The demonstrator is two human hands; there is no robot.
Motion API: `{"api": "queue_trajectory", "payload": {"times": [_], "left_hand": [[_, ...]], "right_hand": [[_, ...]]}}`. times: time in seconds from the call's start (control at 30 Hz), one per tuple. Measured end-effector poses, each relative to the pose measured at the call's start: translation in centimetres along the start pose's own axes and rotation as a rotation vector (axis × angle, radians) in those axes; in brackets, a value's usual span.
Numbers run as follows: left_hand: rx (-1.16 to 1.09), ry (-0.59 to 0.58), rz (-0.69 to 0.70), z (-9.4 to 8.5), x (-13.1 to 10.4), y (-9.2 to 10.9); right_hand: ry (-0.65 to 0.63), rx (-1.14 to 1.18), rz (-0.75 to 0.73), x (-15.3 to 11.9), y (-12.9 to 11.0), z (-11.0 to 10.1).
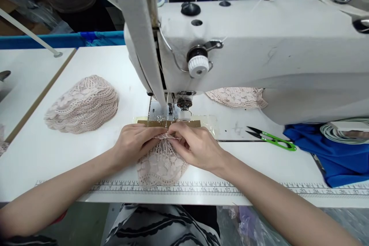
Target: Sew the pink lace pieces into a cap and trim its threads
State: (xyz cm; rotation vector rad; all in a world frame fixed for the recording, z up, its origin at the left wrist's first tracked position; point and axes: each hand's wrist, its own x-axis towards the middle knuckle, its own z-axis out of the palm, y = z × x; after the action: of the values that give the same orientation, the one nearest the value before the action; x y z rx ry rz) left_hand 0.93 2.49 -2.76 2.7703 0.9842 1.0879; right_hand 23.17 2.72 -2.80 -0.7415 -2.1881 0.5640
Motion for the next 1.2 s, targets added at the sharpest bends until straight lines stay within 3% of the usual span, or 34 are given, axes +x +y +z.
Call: {"api": "queue_trajectory", "payload": {"times": [1.2], "left_hand": [[0.051,-0.009,0.119,-0.05,-0.02,-0.02]], "right_hand": [[-0.058,0.006,0.006,0.06,-0.25,-0.32]]}}
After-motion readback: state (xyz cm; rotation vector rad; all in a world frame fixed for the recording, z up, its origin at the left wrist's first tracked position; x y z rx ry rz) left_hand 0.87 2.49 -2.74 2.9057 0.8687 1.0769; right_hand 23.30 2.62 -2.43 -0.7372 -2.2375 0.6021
